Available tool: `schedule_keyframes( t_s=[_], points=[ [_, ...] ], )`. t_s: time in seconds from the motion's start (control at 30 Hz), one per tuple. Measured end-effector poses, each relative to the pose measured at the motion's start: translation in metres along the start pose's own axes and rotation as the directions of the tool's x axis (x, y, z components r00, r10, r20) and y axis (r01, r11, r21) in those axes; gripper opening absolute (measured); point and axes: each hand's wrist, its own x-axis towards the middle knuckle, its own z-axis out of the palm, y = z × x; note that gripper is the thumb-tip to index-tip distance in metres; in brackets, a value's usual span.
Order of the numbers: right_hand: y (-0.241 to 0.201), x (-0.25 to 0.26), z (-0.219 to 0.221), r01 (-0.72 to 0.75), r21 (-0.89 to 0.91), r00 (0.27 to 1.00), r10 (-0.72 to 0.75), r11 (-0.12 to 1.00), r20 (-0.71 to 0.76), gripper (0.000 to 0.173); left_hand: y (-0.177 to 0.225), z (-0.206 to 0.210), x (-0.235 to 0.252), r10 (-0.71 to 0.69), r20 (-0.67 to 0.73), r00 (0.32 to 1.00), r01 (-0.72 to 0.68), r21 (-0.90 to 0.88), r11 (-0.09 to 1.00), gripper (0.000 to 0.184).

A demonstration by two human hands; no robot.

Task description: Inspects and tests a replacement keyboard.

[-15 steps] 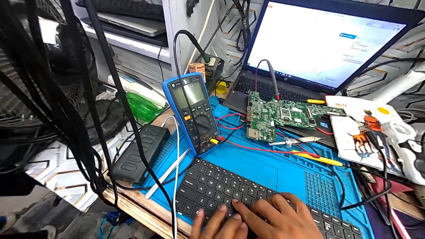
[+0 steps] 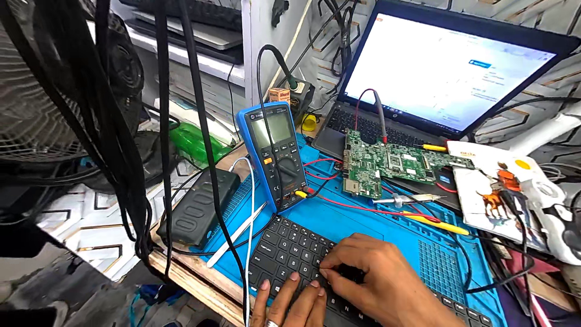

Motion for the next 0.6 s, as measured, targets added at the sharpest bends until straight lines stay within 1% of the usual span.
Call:
schedule_keyframes(
  t_s=[0.1, 0.17, 0.23, 0.3, 0.37, 0.43, 0.5, 0.53, 0.6],
  points=[
    [0.002, 0.007, -0.004, -0.100, 0.066, 0.992, 0.094, 0.993, 0.089, 0.019, -0.001, -0.001, 0.000, 0.004, -0.003, 1.000, -0.004, -0.030, 1.000, 0.039],
    [0.002, 0.010, -0.004, -0.123, 0.072, 0.987, 0.114, 0.990, 0.116, 0.018, -0.002, -0.002, 0.000, -0.006, -0.019, 1.000, 0.004, -0.077, 0.997, 0.037],
    [0.002, 0.012, -0.004, -0.135, 0.075, 0.983, 0.124, 0.988, 0.133, 0.017, -0.006, -0.004, -0.001, -0.037, -0.097, 0.995, 0.024, -0.135, 0.990, 0.035],
    [0.000, 0.016, -0.008, -0.178, 0.070, 0.969, 0.162, 0.982, 0.187, 0.016, -0.015, -0.010, -0.003, -0.098, -0.147, 0.984, 0.086, -0.089, 0.992, 0.040],
    [-0.005, 0.025, -0.013, -0.200, 0.046, 0.954, 0.184, 0.979, 0.236, 0.016, -0.023, -0.014, -0.005, -0.134, -0.156, 0.979, 0.135, -0.007, 0.991, 0.046],
    [-0.010, 0.038, -0.007, -0.090, 0.037, 0.977, 0.081, 0.995, 0.195, 0.018, -0.026, -0.014, -0.006, -0.131, -0.158, 0.979, 0.137, 0.025, 0.990, 0.047],
    [-0.019, 0.055, 0.006, 0.080, 0.050, 0.987, -0.086, 0.996, 0.133, 0.023, -0.026, -0.013, -0.006, -0.122, -0.163, 0.979, 0.129, 0.032, 0.991, 0.046],
    [-0.023, 0.064, 0.014, 0.168, 0.044, 0.979, -0.172, 0.985, 0.105, 0.024, -0.025, -0.014, -0.005, -0.119, -0.163, 0.979, 0.127, 0.037, 0.991, 0.046],
    [-0.031, 0.076, 0.027, 0.306, -0.055, 0.950, -0.302, 0.950, 0.076, 0.024, -0.025, -0.017, -0.004, -0.123, -0.145, 0.982, 0.128, 0.029, 0.991, 0.046]
  ],
)
